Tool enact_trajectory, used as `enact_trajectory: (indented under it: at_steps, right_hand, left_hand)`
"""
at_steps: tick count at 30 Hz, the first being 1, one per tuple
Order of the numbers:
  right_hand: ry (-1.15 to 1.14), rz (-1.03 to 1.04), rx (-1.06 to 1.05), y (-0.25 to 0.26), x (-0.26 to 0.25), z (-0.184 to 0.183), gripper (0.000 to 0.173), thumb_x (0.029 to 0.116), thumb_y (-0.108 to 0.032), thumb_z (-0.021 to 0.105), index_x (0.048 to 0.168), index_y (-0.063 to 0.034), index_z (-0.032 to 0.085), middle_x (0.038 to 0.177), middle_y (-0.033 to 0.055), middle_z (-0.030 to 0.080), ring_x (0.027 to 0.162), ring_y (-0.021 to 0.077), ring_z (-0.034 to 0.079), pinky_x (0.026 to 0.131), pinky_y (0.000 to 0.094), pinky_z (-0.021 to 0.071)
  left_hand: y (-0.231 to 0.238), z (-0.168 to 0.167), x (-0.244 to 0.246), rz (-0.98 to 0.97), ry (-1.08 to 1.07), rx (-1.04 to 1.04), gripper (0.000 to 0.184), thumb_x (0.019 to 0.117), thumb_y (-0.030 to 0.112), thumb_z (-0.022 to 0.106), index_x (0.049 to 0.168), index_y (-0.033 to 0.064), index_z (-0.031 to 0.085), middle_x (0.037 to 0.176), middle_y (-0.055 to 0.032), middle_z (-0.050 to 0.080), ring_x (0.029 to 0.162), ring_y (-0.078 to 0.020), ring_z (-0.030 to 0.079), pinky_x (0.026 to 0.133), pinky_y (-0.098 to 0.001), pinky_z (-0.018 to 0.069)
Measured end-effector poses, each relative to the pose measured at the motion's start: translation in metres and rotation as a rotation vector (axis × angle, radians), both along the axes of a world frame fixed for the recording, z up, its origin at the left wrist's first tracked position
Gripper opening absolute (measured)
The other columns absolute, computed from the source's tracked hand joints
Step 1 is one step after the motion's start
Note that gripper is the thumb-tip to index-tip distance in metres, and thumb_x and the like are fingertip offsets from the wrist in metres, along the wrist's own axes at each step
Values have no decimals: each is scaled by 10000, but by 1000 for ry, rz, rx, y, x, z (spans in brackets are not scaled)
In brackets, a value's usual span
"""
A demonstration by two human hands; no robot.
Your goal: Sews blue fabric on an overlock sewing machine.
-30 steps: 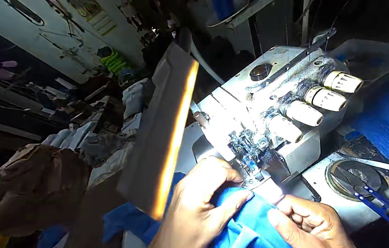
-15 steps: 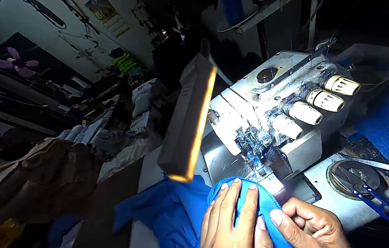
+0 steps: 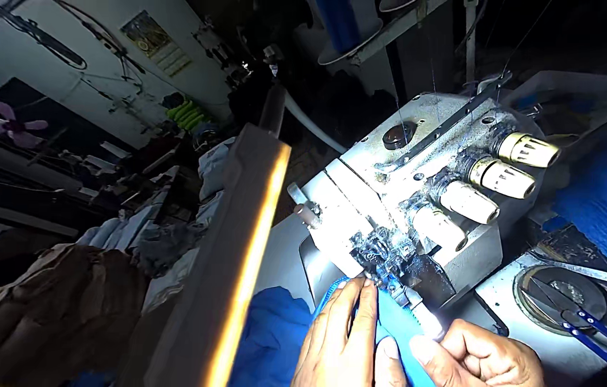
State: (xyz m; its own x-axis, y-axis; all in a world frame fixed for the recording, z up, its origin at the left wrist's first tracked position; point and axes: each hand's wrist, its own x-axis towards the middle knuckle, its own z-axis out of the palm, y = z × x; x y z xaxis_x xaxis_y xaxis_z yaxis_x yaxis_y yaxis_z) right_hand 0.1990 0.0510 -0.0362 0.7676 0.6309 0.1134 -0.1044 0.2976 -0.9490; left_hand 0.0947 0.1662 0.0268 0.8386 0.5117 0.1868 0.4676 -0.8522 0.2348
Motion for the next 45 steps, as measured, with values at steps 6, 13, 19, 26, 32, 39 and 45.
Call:
enact_trajectory:
  at_steps: [6, 13, 19, 26, 32, 39, 45]
  right_hand:
    - [12, -123, -53, 9, -2, 7, 311, 872, -70, 756, 633, -87, 558, 523, -80, 473, 457, -52, 391, 429, 136, 308]
    - [6, -129, -88, 5, 0, 9, 333, 883, -92, 744, 612, -90, 549, 514, -69, 456, 451, -31, 379, 425, 158, 293]
    - [-32, -113, -79, 4, 8, 10, 320, 896, -89, 722, 621, -96, 559, 518, -72, 457, 453, -33, 384, 421, 154, 293]
    - [-38, -132, -63, 10, 9, 8, 363, 892, -105, 720, 590, -116, 521, 512, -82, 427, 456, -40, 360, 424, 150, 266]
    - [-35, -90, -48, 5, 9, 7, 302, 900, -109, 730, 642, -101, 572, 531, -81, 459, 462, -38, 387, 424, 145, 291]
    - [-82, -23, -74, -7, 9, 6, 166, 925, -82, 718, 776, -60, 646, 563, -72, 501, 474, -32, 406, 436, 145, 328]
    - [-144, -34, -98, -5, 11, 9, 166, 912, -84, 733, 773, -68, 644, 553, -80, 498, 460, -29, 402, 425, 145, 329]
  left_hand:
    - [31, 6, 6, -79, 21, -113, 456, 1037, 378, 471, 1308, 93, 702, 1396, -198, 561, 1282, -312, 521, 1010, -517, 436]
    - [18, 7, 7, -47, 23, 10, 467, 1002, 374, 484, 1246, 58, 729, 1268, -232, 589, 1144, -353, 547, 903, -512, 452]
    - [27, 6, 5, -65, -37, -115, 468, 999, 408, 543, 1284, 81, 719, 1322, -210, 556, 1228, -301, 504, 991, -494, 421]
    - [27, 1, 7, -40, -70, -112, 446, 985, 397, 551, 1261, 96, 731, 1301, -168, 562, 1217, -268, 504, 974, -476, 422]
    - [28, -3, 6, -33, -115, -137, 454, 975, 433, 564, 1278, 138, 729, 1331, -127, 558, 1237, -240, 494, 983, -468, 415]
    - [29, -11, 8, -19, -164, -112, 463, 966, 475, 539, 1270, 189, 740, 1305, -72, 573, 1216, -225, 503, 939, -474, 421]
    - [35, -17, 10, -20, -214, -61, 438, 970, 492, 511, 1238, 239, 747, 1310, -15, 581, 1254, -177, 504, 991, -429, 454]
